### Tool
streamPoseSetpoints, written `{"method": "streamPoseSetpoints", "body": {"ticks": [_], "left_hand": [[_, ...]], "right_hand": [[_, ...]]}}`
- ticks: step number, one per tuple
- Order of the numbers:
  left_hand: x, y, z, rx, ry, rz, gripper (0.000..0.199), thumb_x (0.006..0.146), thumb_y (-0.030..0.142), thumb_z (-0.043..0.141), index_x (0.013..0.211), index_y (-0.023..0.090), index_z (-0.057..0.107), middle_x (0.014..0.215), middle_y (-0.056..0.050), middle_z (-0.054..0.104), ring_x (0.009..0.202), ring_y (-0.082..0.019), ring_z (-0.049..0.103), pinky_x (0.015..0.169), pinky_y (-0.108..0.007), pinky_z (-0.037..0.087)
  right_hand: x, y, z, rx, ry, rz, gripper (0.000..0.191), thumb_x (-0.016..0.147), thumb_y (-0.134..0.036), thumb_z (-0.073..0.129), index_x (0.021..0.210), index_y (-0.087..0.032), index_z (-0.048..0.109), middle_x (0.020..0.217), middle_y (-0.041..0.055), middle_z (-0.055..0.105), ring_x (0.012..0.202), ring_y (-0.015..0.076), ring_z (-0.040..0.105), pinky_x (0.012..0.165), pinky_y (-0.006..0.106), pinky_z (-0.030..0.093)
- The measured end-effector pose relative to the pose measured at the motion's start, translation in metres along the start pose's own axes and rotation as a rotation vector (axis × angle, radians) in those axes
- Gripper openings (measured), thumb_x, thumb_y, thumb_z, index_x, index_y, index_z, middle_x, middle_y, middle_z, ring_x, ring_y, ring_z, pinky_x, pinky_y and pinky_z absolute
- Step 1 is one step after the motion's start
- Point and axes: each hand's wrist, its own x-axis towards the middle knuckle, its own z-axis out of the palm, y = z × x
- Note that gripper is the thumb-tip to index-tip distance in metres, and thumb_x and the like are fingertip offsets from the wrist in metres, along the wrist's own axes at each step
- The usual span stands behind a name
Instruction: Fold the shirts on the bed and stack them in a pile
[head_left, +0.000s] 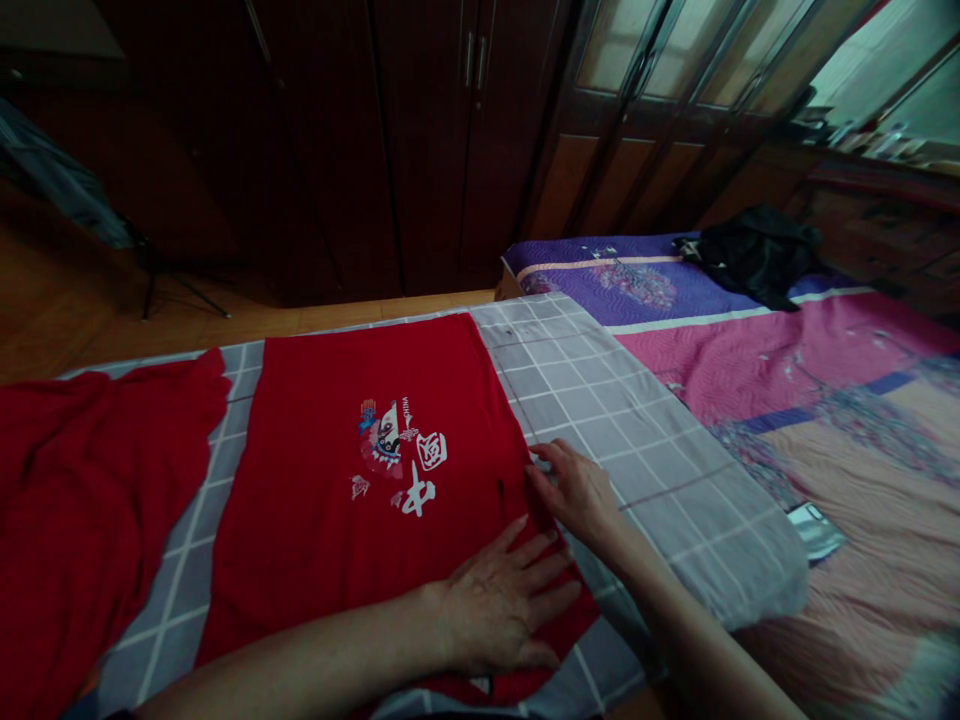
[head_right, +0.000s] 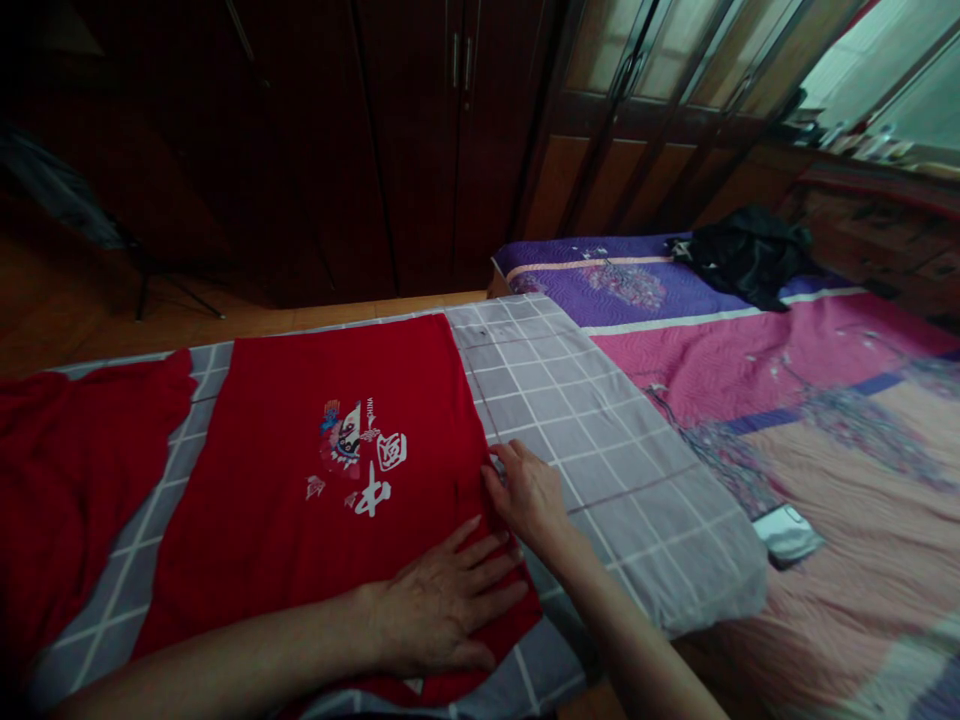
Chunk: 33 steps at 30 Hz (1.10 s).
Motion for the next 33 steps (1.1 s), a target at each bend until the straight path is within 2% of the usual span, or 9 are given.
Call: {"method": "streamPoseSetpoints", "body": {"ticks": [2,5,8,11,14,17,23,28,33], "left_hand": [[0.001,-0.001,0.0,-0.022,-0.016,0.004,0.06,0.093,0.052,0.037,0.142,0.016,0.033,0.145,-0.011,0.038,0.137,-0.028,0.025,0.112,-0.05,0.017],[0.003,0.002,-0.001,-0.056,-0.016,-0.009,0.06,0.093,0.05,0.038,0.142,0.015,0.033,0.147,-0.011,0.035,0.138,-0.028,0.022,0.113,-0.05,0.014],[-0.001,0.006,-0.005,-0.118,-0.058,-0.017,0.062,0.094,0.051,0.035,0.142,0.012,0.033,0.149,-0.014,0.032,0.14,-0.029,0.017,0.114,-0.051,0.013],[-0.014,0.008,-0.017,-0.203,-0.122,-0.029,0.063,0.095,0.053,0.03,0.141,0.011,0.034,0.147,-0.017,0.033,0.14,-0.028,0.018,0.114,-0.048,0.015],[-0.037,0.004,-0.036,-0.23,-0.115,-0.112,0.061,0.095,0.052,0.031,0.142,0.013,0.034,0.148,-0.016,0.032,0.14,-0.027,0.019,0.114,-0.045,0.019],[-0.069,-0.005,-0.055,-0.163,-0.06,-0.274,0.052,0.095,0.045,0.038,0.139,0.018,0.04,0.147,-0.013,0.037,0.138,-0.026,0.027,0.113,-0.045,0.025],[-0.146,-0.025,-0.072,0.016,0.205,-0.61,0.041,0.094,0.032,0.045,0.134,0.025,0.047,0.138,-0.005,0.05,0.129,-0.021,0.044,0.107,-0.04,0.038],[-0.201,-0.011,-0.064,0.091,0.386,-0.816,0.036,0.092,0.037,0.047,0.124,0.024,0.057,0.126,-0.003,0.061,0.115,-0.018,0.057,0.099,-0.031,0.047],[-0.228,0.022,-0.028,0.091,0.388,-0.848,0.026,0.09,0.031,0.051,0.11,0.024,0.067,0.114,-0.004,0.067,0.103,-0.017,0.064,0.091,-0.026,0.051]], "right_hand": [[0.0,-0.006,0.007,0.04,0.073,-0.097,0.041,0.089,-0.035,0.049,0.125,-0.015,0.05,0.117,0.0122,0.058,0.103,0.0232,0.057,0.086,0.034,0.046],[0.004,-0.013,0.024,-0.022,0.089,-0.199,0.059,0.088,-0.038,0.051,0.138,-0.01,0.036,0.141,0.0191,0.038,0.129,0.0286,0.036,0.103,0.045,0.035],[0.009,-0.012,0.041,-0.153,0.049,-0.219,0.057,0.09,-0.037,0.047,0.141,-0.012,0.034,0.147,0.0192,0.03,0.137,0.0309,0.023,0.108,0.053,0.025],[0.009,-0.01,0.044,-0.222,0.048,-0.236,0.061,0.09,-0.04,0.047,0.141,-0.01,0.033,0.149,0.0201,0.027,0.139,0.0311,0.017,0.11,0.053,0.022],[0.004,-0.013,0.038,-0.23,0.094,-0.29,0.067,0.09,-0.043,0.048,0.143,-0.007,0.028,0.151,0.0207,0.019,0.141,0.0302,0.01,0.111,0.051,0.021],[-0.003,-0.02,0.036,-0.223,0.07,-0.403,0.069,0.09,-0.045,0.047,0.145,-0.009,0.026,0.153,0.0184,0.014,0.141,0.0297,0.005,0.112,0.05,0.02],[-0.008,-0.022,0.05,-0.248,-0.008,-0.491,0.072,0.089,-0.056,0.043,0.144,-0.011,0.029,0.151,0.0183,0.022,0.141,0.0306,0.011,0.111,0.052,0.021],[-0.009,-0.024,0.047,-0.226,0.047,-0.492,0.069,0.089,-0.052,0.046,0.142,-0.011,0.033,0.151,0.0184,0.022,0.14,0.0311,0.012,0.11,0.052,0.026],[-0.031,-0.027,0.026,-0.159,0.045,-0.549,0.062,0.089,-0.046,0.049,0.142,-0.016,0.035,0.153,0.014,0.017,0.14,0.0318,0.015,0.106,0.052,0.033]]}}
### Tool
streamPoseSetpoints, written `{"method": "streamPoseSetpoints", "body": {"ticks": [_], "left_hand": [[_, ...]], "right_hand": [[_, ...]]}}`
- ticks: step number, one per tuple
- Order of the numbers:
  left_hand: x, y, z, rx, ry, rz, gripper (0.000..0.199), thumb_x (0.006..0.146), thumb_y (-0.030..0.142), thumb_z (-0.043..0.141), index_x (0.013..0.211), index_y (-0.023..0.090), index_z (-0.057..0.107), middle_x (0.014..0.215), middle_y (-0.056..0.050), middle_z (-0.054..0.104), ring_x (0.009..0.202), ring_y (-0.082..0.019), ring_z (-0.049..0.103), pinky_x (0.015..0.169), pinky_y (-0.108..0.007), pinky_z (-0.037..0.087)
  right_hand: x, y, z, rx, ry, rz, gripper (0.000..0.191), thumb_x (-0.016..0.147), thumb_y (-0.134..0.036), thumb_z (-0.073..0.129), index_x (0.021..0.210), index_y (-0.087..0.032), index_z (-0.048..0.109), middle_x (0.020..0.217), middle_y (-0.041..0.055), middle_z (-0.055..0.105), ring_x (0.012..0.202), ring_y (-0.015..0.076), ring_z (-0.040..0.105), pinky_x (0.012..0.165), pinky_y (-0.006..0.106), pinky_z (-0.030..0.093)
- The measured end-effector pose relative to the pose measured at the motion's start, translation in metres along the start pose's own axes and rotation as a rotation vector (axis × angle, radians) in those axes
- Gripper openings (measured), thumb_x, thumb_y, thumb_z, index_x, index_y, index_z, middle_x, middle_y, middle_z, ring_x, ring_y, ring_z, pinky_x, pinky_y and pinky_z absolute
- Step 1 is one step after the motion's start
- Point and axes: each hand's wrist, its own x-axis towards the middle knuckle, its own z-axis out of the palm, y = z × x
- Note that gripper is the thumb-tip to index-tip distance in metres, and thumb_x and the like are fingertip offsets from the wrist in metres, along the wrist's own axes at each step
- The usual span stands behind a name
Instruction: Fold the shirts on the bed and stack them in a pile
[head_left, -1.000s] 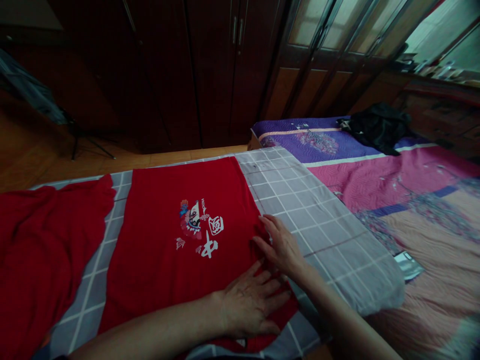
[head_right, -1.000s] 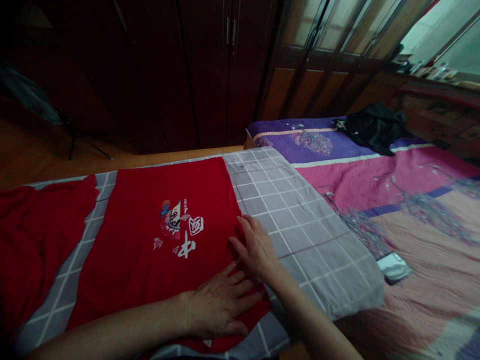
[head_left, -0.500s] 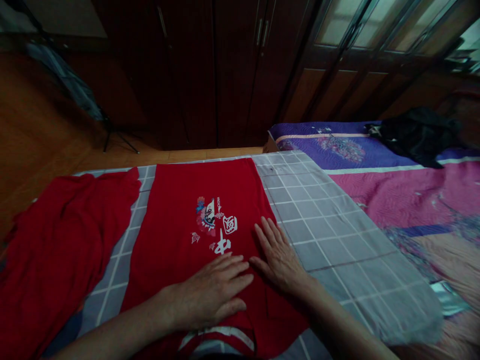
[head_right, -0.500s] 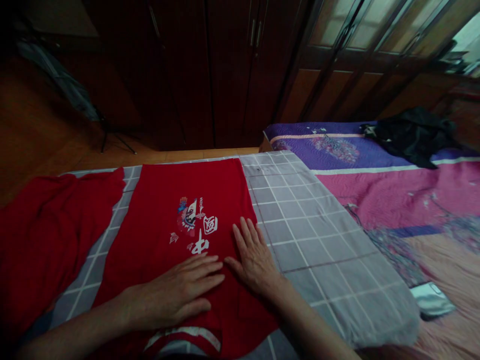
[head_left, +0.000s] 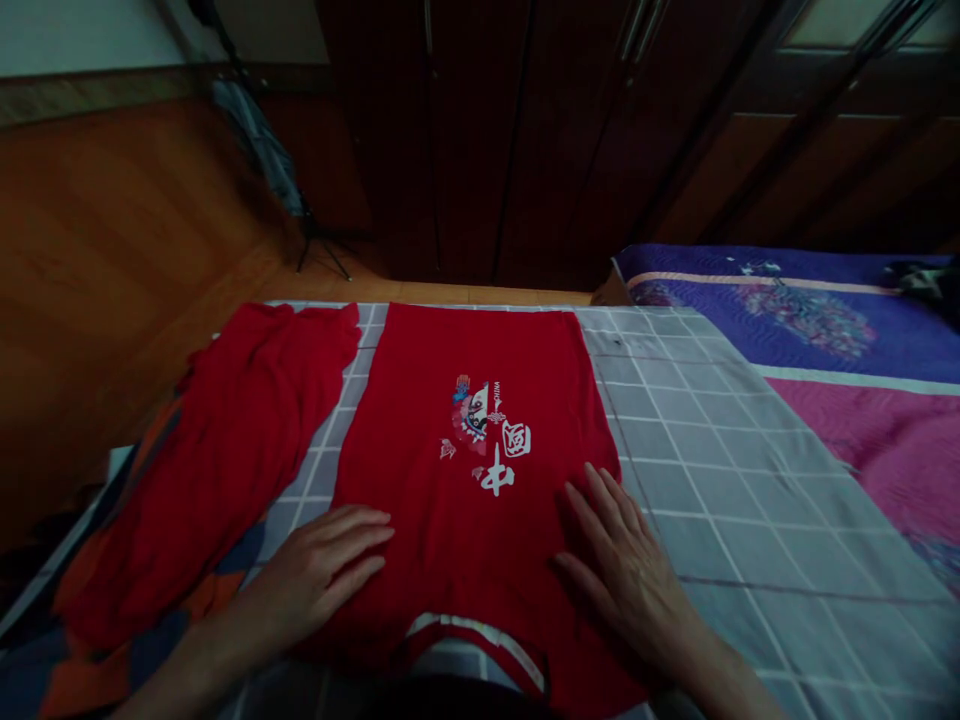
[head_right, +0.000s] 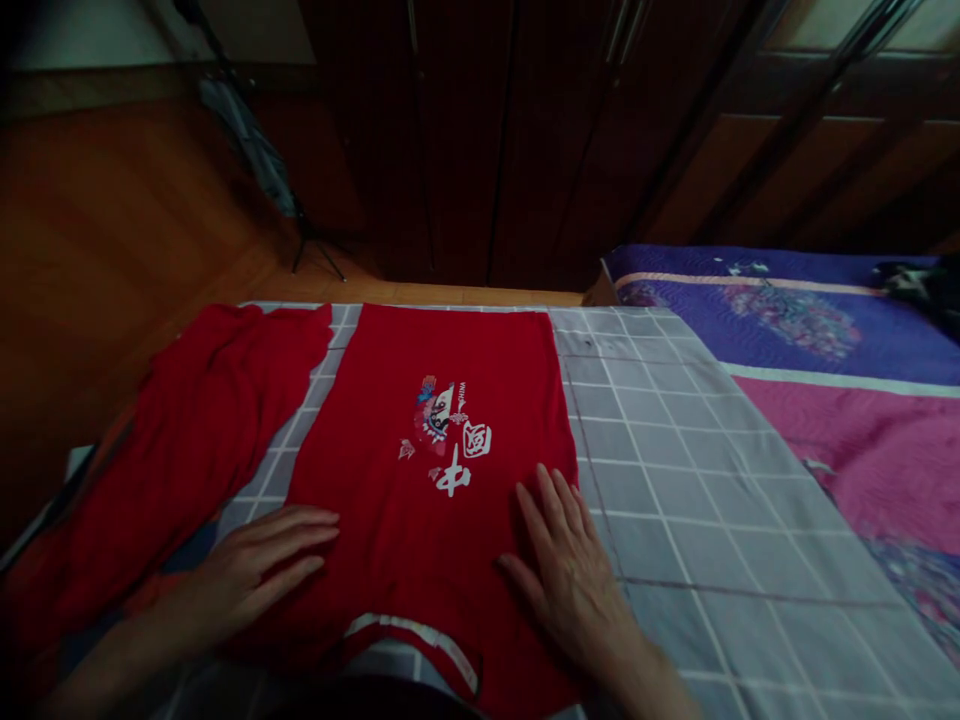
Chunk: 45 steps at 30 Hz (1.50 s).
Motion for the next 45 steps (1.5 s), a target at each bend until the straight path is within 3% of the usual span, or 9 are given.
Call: {"method": "streamPoseSetpoints", "body": {"ticks": [4,9,15,19,26,31,36,41,45], "left_hand": [[-0.034,0.01,0.017,0.047,-0.1,0.018,0.04,0.084,0.031,0.061,0.123,0.026,0.059,0.129,-0.006,0.058,0.116,-0.022,0.056,0.095,-0.032,0.049],[-0.057,0.023,0.016,0.113,-0.179,0.068,0.068,0.079,0.03,0.065,0.141,0.025,0.038,0.146,-0.009,0.038,0.132,-0.028,0.037,0.102,-0.044,0.042],[-0.071,0.025,0.023,0.259,-0.111,0.137,0.062,0.075,0.003,0.046,0.133,0.023,0.047,0.139,-0.004,0.049,0.128,-0.022,0.044,0.104,-0.037,0.042],[-0.071,0.021,0.036,0.35,-0.029,0.191,0.057,0.077,-0.001,0.038,0.128,0.02,0.052,0.13,-0.006,0.057,0.122,-0.02,0.05,0.102,-0.034,0.042],[-0.063,0.02,0.035,0.389,-0.046,0.188,0.056,0.081,-0.002,0.038,0.131,0.02,0.049,0.126,-0.007,0.06,0.115,-0.021,0.054,0.097,-0.033,0.045],[-0.059,0.016,0.039,0.359,0.019,0.138,0.052,0.08,-0.002,0.035,0.123,0.018,0.057,0.12,-0.009,0.064,0.108,-0.021,0.058,0.094,-0.035,0.048],[-0.046,0.01,0.01,0.155,0.054,0.122,0.054,0.076,0.0,0.034,0.115,0.022,0.064,0.108,-0.003,0.07,0.098,-0.015,0.065,0.088,-0.026,0.052],[-0.038,0.009,-0.046,0.053,0.033,0.122,0.057,0.075,0.003,0.038,0.12,0.028,0.061,0.11,0.002,0.069,0.098,-0.014,0.066,0.088,-0.022,0.052],[-0.052,0.018,-0.055,0.039,-0.07,0.152,0.057,0.075,0.006,0.045,0.123,0.035,0.058,0.112,0.004,0.069,0.096,-0.015,0.067,0.084,-0.022,0.053]], "right_hand": [[-0.033,-0.007,-0.006,0.025,-0.068,-0.087,0.068,0.087,-0.041,0.052,0.145,-0.017,0.028,0.153,0.0145,0.018,0.138,0.0341,0.019,0.1,0.052,0.041],[-0.064,-0.011,-0.013,0.045,-0.108,-0.121,0.073,0.084,-0.036,0.055,0.147,-0.017,0.024,0.151,0.0142,0.023,0.134,0.0338,0.031,0.095,0.049,0.048],[-0.072,-0.02,-0.052,0.132,-0.166,-0.193,0.072,0.081,-0.015,0.044,0.149,-0.023,0.02,0.146,0.0072,0.037,0.128,0.0245,0.043,0.093,0.037,0.051],[-0.078,-0.02,-0.045,0.059,-0.124,-0.236,0.077,0.075,-0.005,0.038,0.149,-0.017,0.017,0.142,0.0089,0.042,0.125,0.023,0.047,0.092,0.035,0.052],[-0.087,-0.006,-0.004,-0.13,-0.006,-0.295,0.058,0.073,0.003,0.037,0.125,-0.015,0.055,0.13,0.0108,0.056,0.117,0.024,0.054,0.087,0.036,0.054],[-0.064,-0.006,-0.011,-0.002,0.033,-0.224,0.042,0.077,0.001,0.035,0.094,-0.018,0.068,0.1,0.0094,0.07,0.089,0.0191,0.066,0.073,0.029,0.055],[-0.03,0.001,-0.048,0.248,-0.039,-0.15,0.037,0.076,-0.002,0.032,0.075,-0.019,0.065,0.067,0.0055,0.064,0.062,0.0154,0.062,0.058,0.024,0.05],[-0.021,0.009,-0.091,0.345,-0.051,-0.13,0.035,0.078,-0.005,0.033,0.076,-0.021,0.065,0.07,0.0073,0.065,0.065,0.0166,0.062,0.061,0.027,0.049],[-0.037,0.01,-0.102,0.387,-0.163,-0.15,0.033,0.079,-0.01,0.037,0.078,-0.025,0.066,0.072,0.0072,0.066,0.065,0.0173,0.063,0.06,0.027,0.05]]}}
